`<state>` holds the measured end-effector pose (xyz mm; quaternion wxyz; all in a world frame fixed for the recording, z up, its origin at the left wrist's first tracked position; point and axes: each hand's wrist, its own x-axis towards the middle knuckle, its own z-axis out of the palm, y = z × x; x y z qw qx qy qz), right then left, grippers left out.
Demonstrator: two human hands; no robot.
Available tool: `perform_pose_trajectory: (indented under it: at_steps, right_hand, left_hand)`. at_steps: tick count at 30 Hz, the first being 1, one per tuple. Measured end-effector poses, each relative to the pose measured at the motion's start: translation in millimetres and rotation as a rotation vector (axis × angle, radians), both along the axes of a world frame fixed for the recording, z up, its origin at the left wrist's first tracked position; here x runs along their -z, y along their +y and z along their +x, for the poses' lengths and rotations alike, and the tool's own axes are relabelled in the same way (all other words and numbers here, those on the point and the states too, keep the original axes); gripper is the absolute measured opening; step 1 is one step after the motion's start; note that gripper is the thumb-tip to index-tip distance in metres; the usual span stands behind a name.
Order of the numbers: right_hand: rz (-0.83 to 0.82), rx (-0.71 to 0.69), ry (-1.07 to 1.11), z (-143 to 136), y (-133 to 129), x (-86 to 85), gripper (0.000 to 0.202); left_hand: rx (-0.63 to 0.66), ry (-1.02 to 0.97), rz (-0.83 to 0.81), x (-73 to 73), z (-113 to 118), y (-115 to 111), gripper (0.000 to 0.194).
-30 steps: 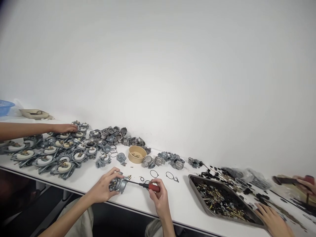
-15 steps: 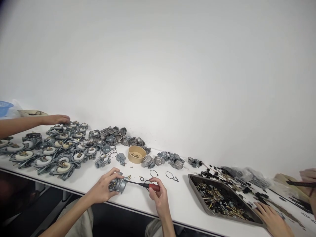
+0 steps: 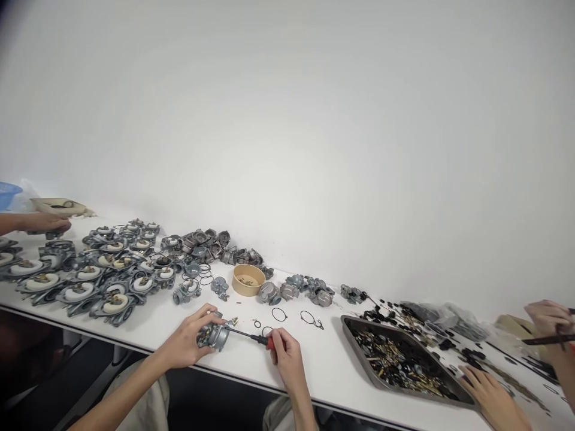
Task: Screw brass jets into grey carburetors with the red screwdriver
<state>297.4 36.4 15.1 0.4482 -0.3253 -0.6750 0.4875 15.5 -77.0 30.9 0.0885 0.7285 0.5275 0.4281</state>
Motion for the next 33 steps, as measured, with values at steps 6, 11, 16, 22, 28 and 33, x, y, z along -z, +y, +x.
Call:
perform_pose_trajectory:
  at_steps: [6, 11, 16, 22, 28, 33]
  right_hand:
    - [-0.028, -0.058, 0.017, -1, -2, -3.4, 0.041]
    - [-0.013, -0.107, 0.001, 0, 0, -1.9, 0.038]
    - [-0.015, -0.022, -0.045, 0, 1, -3.4, 0.047]
    - [-0.046, -0.058, -0.017, 0, 1, -2.8, 0.044]
    - [-0.027, -0.083, 0.007, 2, 3, 0.5, 0.041]
    - [-0.069, -0.077, 0.034, 4, 7, 6.2, 0.04]
  left_hand:
    - [-0.012, -0.016, 0.024, -2.3, 0, 0, 0.05]
    - [-0.029, -0.016, 0.031, -2.7, 0, -1, 0.05]
    - [-0.03, 0.007, 0.029, -0.5, 0, 0, 0.05]
    - [-0.03, 0.017, 0.02, -0.6, -1, 0, 0.054]
    - [-0.029, -0.006, -0.003, -1.4, -1, 0, 0.052]
    - [0.001, 0.004, 0.016, -1.6, 0, 0, 0.051]
